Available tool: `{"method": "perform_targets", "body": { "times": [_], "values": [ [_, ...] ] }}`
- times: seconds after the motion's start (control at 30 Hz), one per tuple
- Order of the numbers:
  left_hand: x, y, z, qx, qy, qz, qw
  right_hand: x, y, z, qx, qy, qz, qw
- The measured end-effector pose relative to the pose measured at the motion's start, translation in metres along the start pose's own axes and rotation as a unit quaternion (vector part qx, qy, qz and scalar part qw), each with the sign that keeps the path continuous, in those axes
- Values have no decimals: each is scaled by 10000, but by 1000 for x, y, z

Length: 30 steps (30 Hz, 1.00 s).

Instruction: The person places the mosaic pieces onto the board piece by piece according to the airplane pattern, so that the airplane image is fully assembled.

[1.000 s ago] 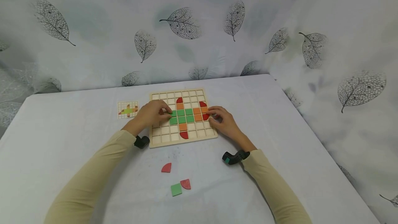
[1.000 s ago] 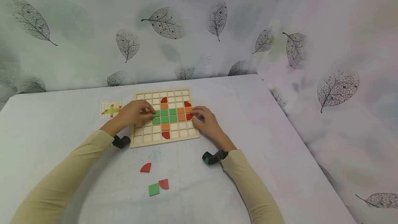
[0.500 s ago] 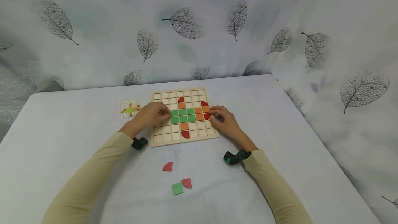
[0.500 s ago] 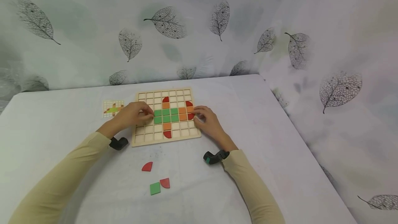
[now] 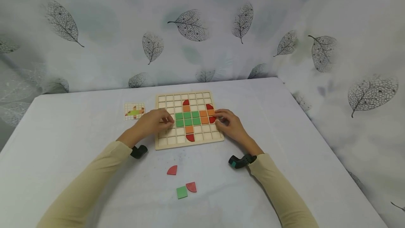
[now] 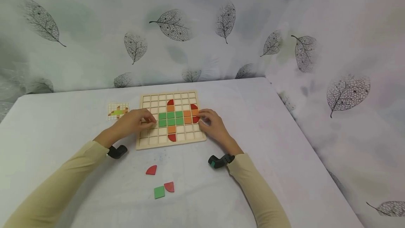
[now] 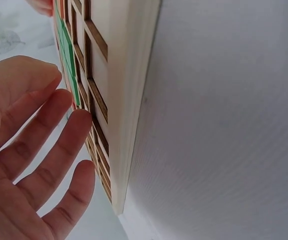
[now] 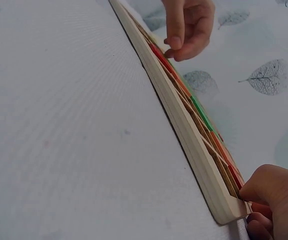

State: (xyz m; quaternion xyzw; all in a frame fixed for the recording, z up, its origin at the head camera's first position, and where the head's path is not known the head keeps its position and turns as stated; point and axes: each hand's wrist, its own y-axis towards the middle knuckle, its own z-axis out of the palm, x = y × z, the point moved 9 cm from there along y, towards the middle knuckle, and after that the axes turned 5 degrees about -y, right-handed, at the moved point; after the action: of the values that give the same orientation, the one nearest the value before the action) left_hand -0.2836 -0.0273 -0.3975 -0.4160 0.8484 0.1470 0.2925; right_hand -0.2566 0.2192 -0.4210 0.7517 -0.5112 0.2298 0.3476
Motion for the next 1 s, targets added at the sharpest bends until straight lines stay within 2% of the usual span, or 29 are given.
{"method": "perform_targets", "body": {
  "times": [0.23,0.5,0.77,1.0],
  "values": [
    [-5,-8,5,42,143,107,9998,0,-1,1,7,-34,7,10000],
    [-21,-17,9,79,154,448,9988,0,0,1,43,-42,76,10000],
    [-30,-26,16,130,427,640,9970,-1,0,0,-5,-1,-16,10000],
    [-37,-35,17,73,283,885,9956,-3,0,2,33,5,27,10000]
  ]
}}
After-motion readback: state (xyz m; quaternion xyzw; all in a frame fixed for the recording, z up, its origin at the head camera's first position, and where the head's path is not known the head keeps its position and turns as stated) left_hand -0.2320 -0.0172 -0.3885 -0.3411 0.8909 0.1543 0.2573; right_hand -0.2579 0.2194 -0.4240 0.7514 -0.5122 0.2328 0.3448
